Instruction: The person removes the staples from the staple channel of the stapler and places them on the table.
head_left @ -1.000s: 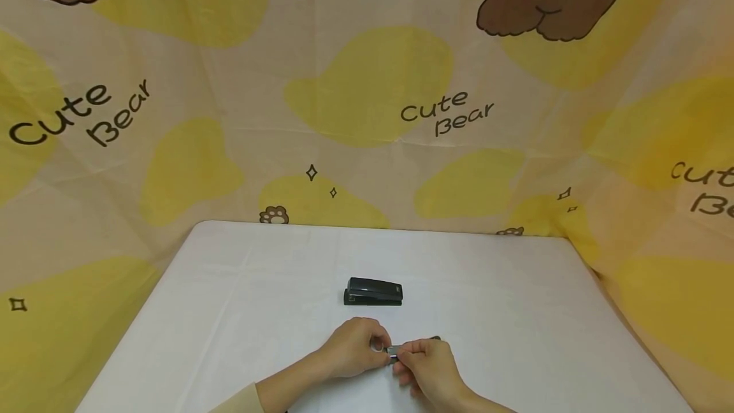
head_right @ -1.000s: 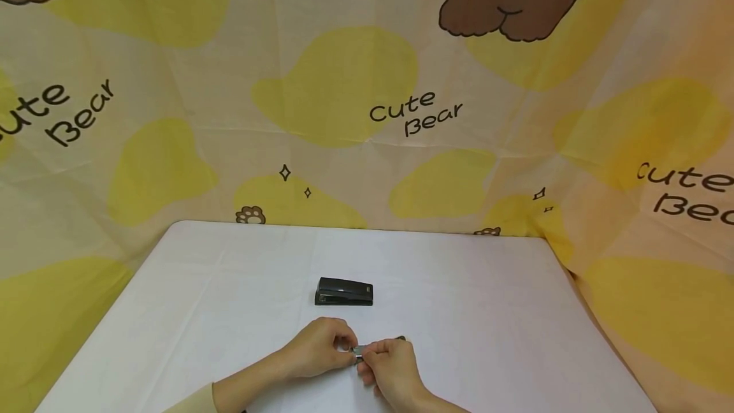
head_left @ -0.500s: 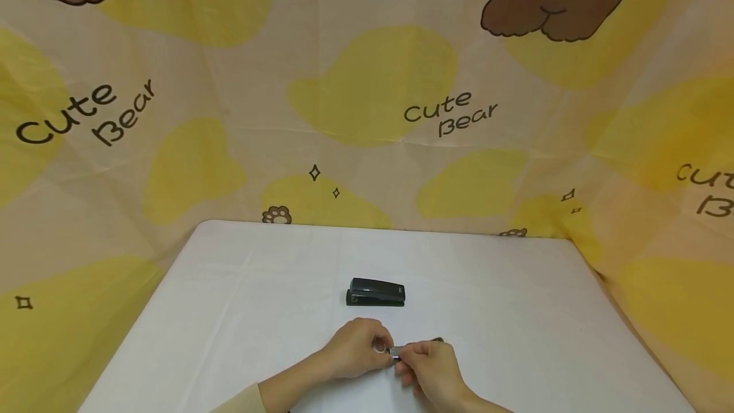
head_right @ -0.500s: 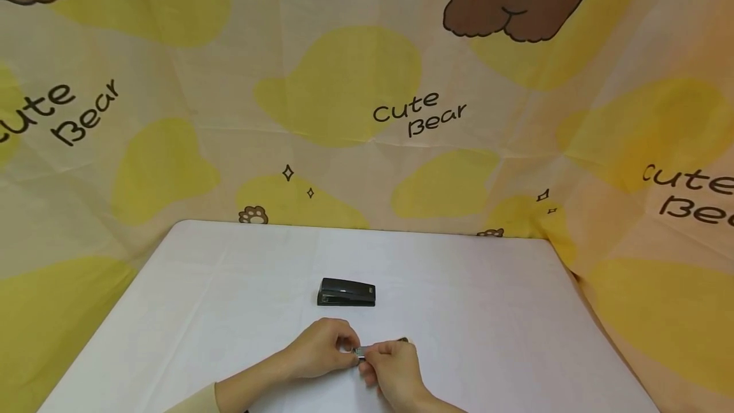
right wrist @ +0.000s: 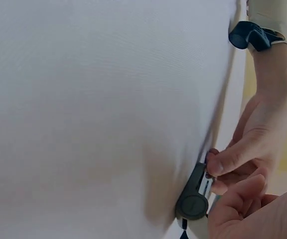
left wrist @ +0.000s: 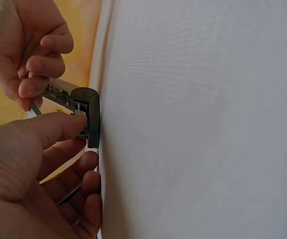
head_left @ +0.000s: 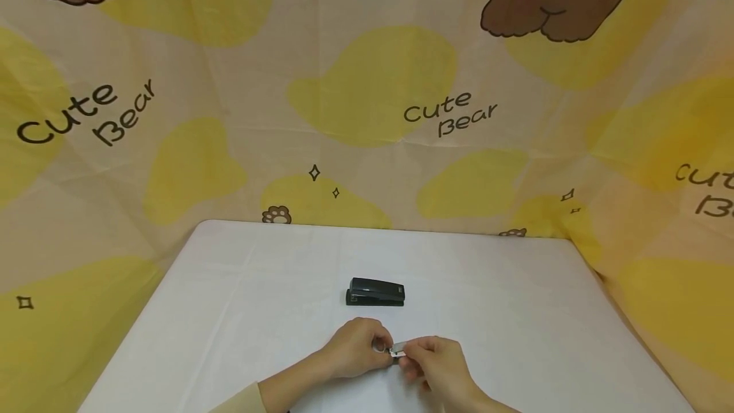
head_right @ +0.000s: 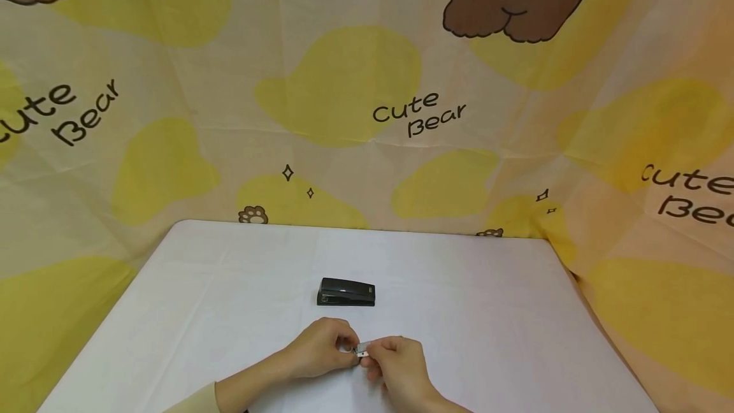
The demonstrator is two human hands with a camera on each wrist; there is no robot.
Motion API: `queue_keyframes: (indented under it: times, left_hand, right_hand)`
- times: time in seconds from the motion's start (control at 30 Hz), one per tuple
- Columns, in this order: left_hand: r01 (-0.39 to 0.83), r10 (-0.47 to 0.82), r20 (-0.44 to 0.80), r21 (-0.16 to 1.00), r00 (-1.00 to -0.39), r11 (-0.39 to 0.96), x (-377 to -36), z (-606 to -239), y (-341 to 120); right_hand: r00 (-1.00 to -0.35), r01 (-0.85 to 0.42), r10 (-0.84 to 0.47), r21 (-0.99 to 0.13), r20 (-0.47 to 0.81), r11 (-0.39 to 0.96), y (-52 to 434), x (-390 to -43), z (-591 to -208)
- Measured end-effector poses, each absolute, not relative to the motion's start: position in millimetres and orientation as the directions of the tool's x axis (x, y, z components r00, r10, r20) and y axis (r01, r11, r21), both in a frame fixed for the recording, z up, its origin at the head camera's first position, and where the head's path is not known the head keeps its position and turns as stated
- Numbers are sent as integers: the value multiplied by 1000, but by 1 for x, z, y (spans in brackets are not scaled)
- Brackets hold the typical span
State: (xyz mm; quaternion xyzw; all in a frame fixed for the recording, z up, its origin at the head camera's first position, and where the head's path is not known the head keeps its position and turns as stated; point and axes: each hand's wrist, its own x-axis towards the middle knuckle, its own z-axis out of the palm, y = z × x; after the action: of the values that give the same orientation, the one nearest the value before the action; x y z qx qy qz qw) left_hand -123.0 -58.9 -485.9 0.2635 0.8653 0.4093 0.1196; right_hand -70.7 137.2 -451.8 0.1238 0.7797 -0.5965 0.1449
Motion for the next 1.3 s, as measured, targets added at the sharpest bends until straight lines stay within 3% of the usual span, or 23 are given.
queue_keyframes:
  times: [0.57,1.3]
  left_hand:
    - [362,551,2,755,-834,546,-123,-483,-59]
    - [355,550,-8,755,-835,551,-122,-486,-59]
  right_hand:
    - [-921,377,-18,-905,-388,197,168,-77,-428]
    - [-910,410,132,-898,-392,161,205,-87,-420]
